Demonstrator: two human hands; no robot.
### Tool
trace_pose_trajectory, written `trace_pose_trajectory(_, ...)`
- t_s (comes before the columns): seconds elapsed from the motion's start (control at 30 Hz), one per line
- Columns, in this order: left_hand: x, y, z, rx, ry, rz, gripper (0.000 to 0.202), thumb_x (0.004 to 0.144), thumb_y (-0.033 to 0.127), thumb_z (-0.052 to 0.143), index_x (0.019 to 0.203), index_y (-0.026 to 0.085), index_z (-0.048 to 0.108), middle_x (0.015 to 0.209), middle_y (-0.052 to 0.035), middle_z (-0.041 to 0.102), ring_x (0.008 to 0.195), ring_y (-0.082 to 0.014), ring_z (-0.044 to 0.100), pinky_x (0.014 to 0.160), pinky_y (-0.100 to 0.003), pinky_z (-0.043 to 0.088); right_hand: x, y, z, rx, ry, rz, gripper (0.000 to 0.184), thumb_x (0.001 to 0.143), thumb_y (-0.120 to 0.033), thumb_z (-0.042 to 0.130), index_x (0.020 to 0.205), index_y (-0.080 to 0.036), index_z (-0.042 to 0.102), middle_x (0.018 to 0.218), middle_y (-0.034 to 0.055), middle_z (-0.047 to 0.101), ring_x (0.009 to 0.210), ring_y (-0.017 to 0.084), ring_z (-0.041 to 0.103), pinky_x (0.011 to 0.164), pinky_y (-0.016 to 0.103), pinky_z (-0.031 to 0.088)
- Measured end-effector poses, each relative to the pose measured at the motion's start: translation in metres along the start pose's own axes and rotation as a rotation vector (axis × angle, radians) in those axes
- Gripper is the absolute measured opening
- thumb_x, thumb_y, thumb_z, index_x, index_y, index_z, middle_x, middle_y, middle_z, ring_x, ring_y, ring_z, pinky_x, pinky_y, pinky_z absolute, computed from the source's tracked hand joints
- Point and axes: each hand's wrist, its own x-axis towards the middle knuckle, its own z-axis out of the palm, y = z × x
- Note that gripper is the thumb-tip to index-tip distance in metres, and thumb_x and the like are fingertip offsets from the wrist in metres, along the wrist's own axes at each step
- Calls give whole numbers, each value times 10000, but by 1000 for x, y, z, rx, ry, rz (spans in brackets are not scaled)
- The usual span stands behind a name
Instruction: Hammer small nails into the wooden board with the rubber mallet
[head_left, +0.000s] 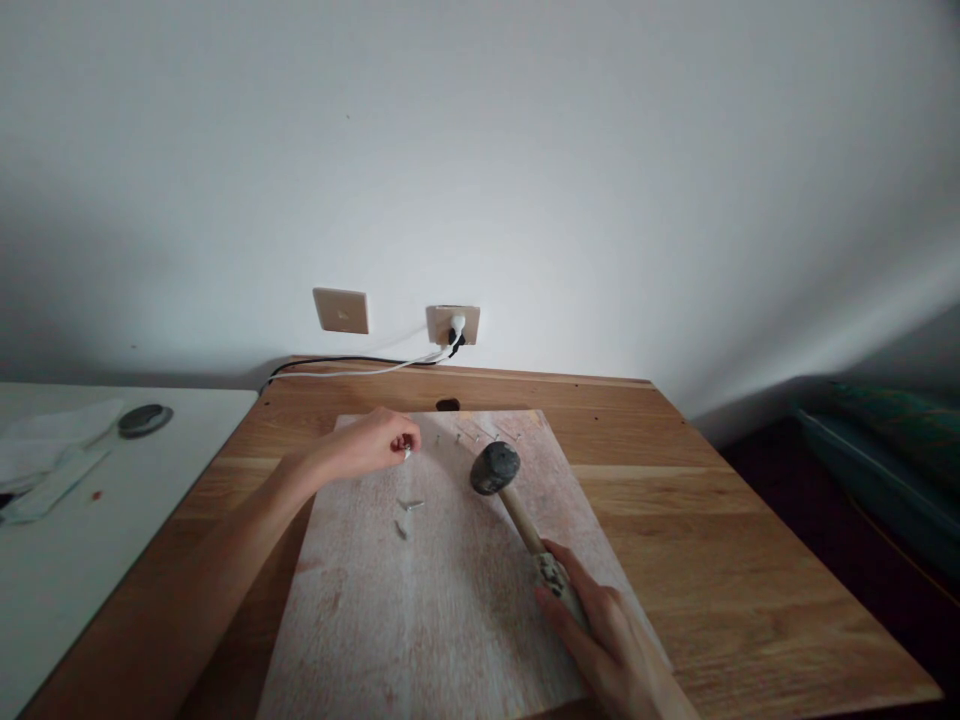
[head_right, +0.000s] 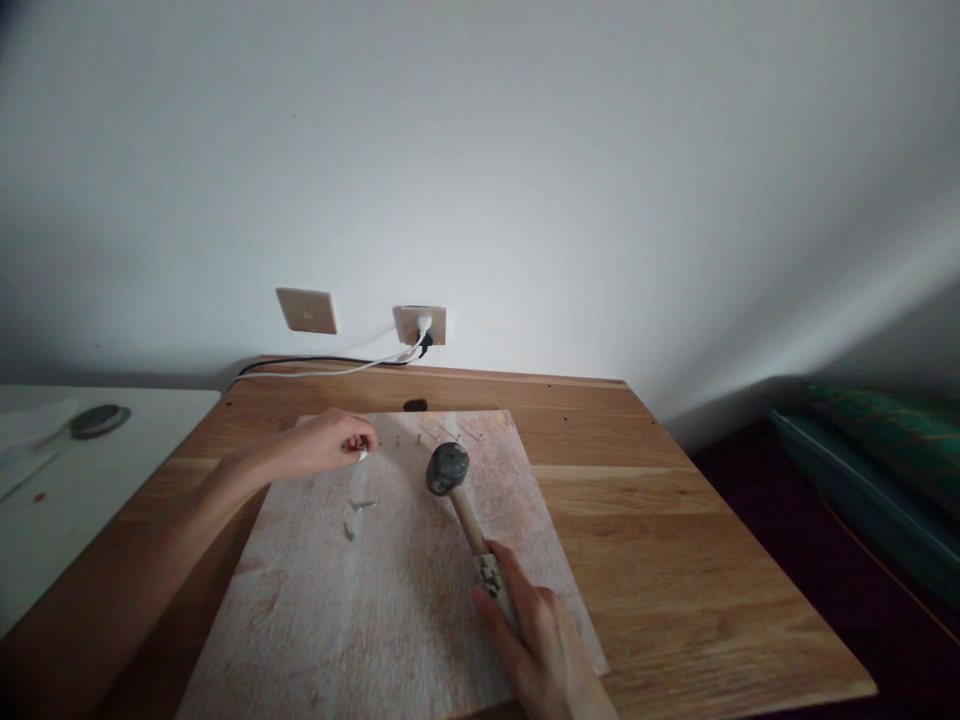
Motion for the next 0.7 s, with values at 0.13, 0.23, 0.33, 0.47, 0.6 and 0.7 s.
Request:
trace_pose_trajectory(0.13, 2, -3, 5, -120, 40, 3, 268, 765, 78, 589, 963, 204, 717, 832, -4, 763, 730, -160, 703, 714, -244, 515, 1, -2, -2, 10, -25, -3, 712, 964, -724, 472, 1463, -238, 617, 1082, 90, 818, 1058, 300, 757, 920, 327, 574)
trace_pose_trajectory(0.23, 4, -5, 5, -153, 129, 11, 156, 807, 138, 595, 900, 191, 708, 848, -19, 766, 760, -165, 703, 742, -257, 531, 1, -4, -3, 0, -40, 14, 699, 967, -719, 470, 1454, -244, 629, 1051, 86, 823, 1053, 303, 759, 906, 327, 573)
trace_pose_trajectory(0.33, 5, -9, 6, -173, 200, 10, 126, 830, 181, 599, 880, 187, 714, 858, -22, 765, 779, -165, 699, 759, -264, 534, 1, -5, -4, 6, -38, 20, 704, 966, -725, 462, 1458, -247, 626, 1068, 89, 821, 1069, 303, 754, 923, 329, 568)
trace_pose_trajectory(0.47, 7, -14, 14, -187, 234, -11, 112, 829, 203, 615, 872, 182, 717, 836, -21, 757, 764, -163, 690, 745, -262, 528, 0, -6, -5, 16, -53, 24, 711, 972, -719, 461, 1472, -236, 609, 1106, 100, 814, 1098, 307, 743, 945, 334, 559)
trace_pose_trajectory(0.6, 9, -14, 23, -209, 256, -2, 100, 828, 187, 610, 857, 178, 705, 807, -15, 739, 743, -156, 672, 723, -256, 515, 0, -9, -6, 12, -54, 39, 727, 967, -736, 453, 1468, -237, 618, 1113, 100, 816, 1110, 309, 739, 945, 331, 554)
trace_pose_trajectory(0.7, 10, -13, 27, -221, 272, 16, 96, 814, 150, 611, 850, 175, 696, 798, -10, 728, 734, -150, 658, 716, -251, 503, 1, -11, -6, 11, -72, 40, 767, 959, -767, 422, 1462, -225, 625, 1091, 96, 820, 1102, 310, 743, 932, 332, 555)
